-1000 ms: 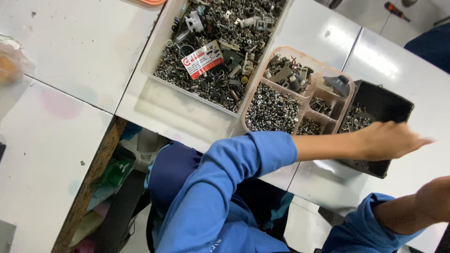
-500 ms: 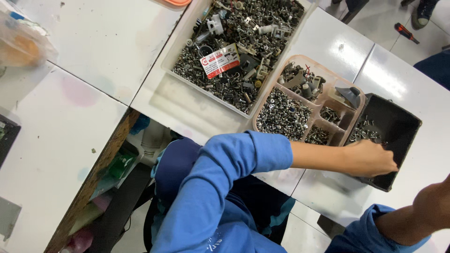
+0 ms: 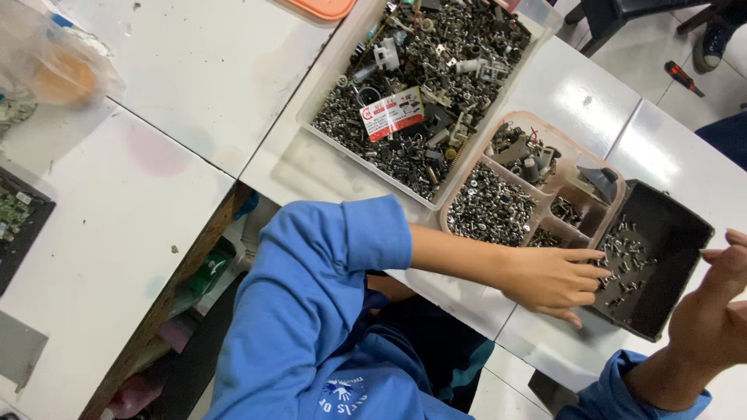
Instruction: The person sorts small metal screws and hardware from a large plastic bin into a compartmentalized organizer. They pick up individual screws, examine them, and place them into specific sections of the organizer or a separate black tray.
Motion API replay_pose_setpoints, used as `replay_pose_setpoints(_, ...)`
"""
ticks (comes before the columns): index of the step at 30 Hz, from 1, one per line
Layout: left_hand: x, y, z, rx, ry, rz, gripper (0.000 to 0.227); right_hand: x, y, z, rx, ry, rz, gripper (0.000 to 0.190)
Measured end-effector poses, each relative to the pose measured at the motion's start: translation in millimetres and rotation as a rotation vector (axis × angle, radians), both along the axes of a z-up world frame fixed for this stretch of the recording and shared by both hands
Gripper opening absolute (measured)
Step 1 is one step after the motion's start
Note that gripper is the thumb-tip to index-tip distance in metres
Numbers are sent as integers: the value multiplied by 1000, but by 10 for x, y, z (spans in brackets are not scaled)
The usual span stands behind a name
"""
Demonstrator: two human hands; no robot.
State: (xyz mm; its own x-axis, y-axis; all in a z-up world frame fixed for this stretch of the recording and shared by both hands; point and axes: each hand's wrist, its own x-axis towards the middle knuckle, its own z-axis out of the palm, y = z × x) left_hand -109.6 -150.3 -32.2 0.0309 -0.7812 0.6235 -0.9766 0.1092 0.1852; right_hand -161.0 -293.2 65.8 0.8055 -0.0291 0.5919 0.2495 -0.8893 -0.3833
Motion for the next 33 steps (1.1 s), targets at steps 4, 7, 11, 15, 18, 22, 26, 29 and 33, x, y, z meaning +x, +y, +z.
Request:
replay_pose_setpoints(4,-40,344,110,133,-96,79,48,125,262,136,9,38,10,28)
replay_pose_setpoints(7,26,670,367,241,-136,60,53,217,406,216,25,25,98,23)
replay_pose_setpoints(11,475,1242,797,240,320,-134,19,292,509,256,17,15,134,13)
replay_pose_setpoints(15,1110,1986,1249,623,437,249,13,405,720,333,25,98,189,12)
replay_pose_setpoints(18,1215,2545,1095,640,244,419,27,496,892,377,-63,132,235,11)
replay_pose_setpoints(22,1146,2791,881,830,209,422,10,583,1096,383,-115,240,276,8)
replay_pose_setpoints(26,1324,2994,722,548,-138,672,4,759,1319,320,-151,273,411,7)
replay_pose_setpoints(29,1505,3112,692,373,-184,730,15,955,1544,330,-263,314,574,6)
replay_pose_setpoints(33,1683,3157,459,196,-24,629,33,1267,1957,339,-373,304,847,12)
